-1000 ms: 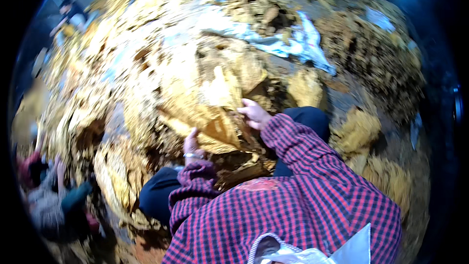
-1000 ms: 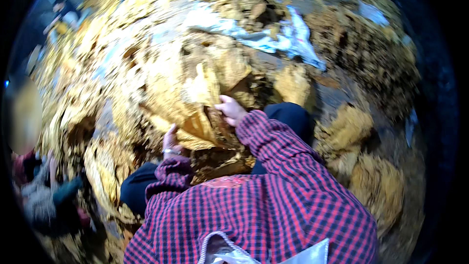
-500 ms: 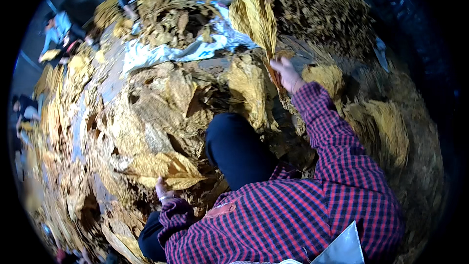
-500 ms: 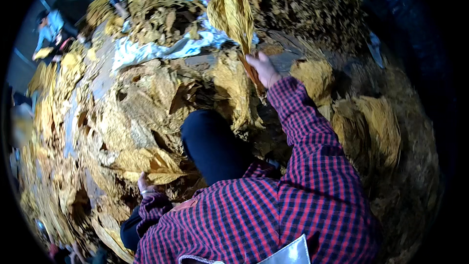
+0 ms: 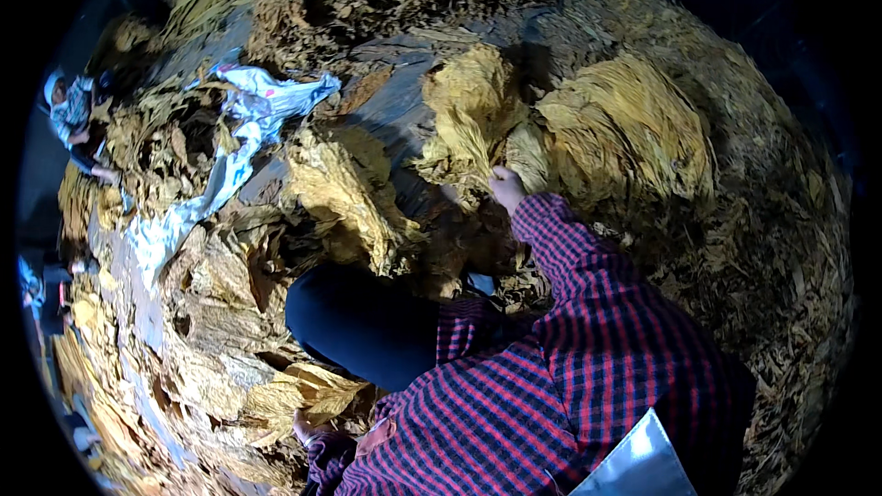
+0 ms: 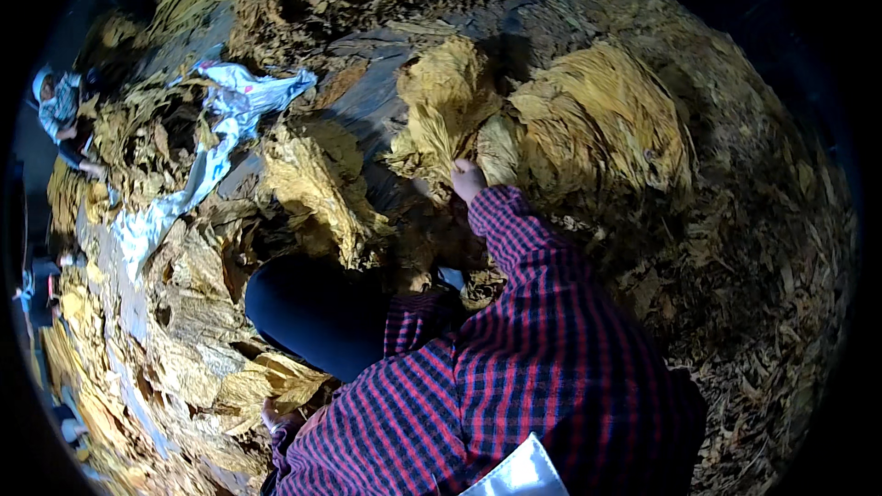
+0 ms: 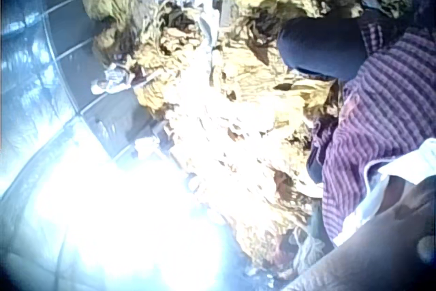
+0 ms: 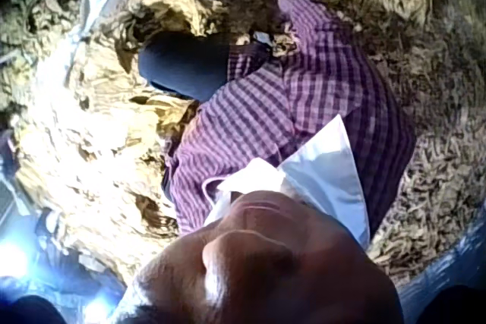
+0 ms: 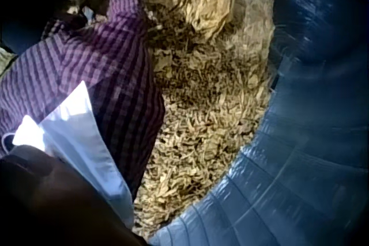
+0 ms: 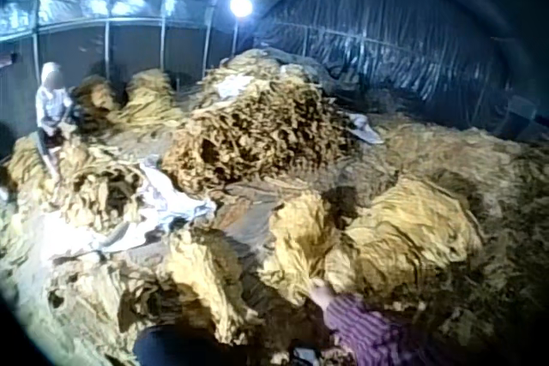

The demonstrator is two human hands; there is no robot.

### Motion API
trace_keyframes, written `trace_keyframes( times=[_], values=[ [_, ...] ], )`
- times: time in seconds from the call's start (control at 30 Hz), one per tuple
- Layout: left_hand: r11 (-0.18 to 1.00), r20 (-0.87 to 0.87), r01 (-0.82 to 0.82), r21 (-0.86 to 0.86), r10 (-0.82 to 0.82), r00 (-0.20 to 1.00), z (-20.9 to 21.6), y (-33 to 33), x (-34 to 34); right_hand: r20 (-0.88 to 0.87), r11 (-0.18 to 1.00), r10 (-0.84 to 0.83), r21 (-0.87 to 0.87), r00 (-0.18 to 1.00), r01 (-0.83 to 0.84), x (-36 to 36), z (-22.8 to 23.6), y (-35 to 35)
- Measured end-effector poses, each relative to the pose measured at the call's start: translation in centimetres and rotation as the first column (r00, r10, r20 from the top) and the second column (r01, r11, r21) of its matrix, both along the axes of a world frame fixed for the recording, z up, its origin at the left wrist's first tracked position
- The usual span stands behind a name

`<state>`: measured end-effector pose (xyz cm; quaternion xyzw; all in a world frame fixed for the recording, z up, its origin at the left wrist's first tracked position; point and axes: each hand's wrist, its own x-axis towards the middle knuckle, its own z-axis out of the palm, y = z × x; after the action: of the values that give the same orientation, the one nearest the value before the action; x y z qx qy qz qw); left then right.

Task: The person sits cross-legged on the floor and repeatedly picks up dried leaves from a large pile, separates them by hand, and places them back onto the pile. Other people are also sorting leaves in the background.

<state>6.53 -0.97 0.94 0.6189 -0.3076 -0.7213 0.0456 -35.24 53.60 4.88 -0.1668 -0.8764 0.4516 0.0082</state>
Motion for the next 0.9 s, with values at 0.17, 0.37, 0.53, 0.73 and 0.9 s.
trace_keyframes(
  times=[0.17, 0.37, 0.53, 0.73, 0.9],
  values=[
    [0.998, 0.013, 0.034, -0.053, -0.033, 0.999, -0.3, 0.3, -0.9, 0.056, 0.995, -0.079, -0.060, 0.995, 0.083, 0.0, 7.2, 3.4],
    [0.990, 0.025, 0.100, -0.103, -0.097, 0.995, -0.4, 0.6, -2.3, -0.152, 0.987, -0.157, -0.036, 0.976, 0.154, -0.4, 11.4, 7.9],
    [0.979, 0.038, 0.139, -0.147, -0.135, 0.990, -0.5, 0.6, -3.0, -0.634, 0.908, -0.140, 0.225, 0.760, 0.354, -2.4, 22.7, 15.8],
    [0.969, 0.039, 0.163, -0.187, -0.159, 0.987, -0.4, 1.0, -3.3, -0.564, 0.637, -0.226, 0.531, 0.794, 0.558, 1.0, 33.8, 24.1],
    [0.957, 0.063, 0.171, -0.236, -0.160, 0.985, 0.0, 1.7, -3.5, -0.417, 0.583, -0.476, 0.510, 0.774, 0.633, 2.8, 33.0, 31.5]
  ],
)
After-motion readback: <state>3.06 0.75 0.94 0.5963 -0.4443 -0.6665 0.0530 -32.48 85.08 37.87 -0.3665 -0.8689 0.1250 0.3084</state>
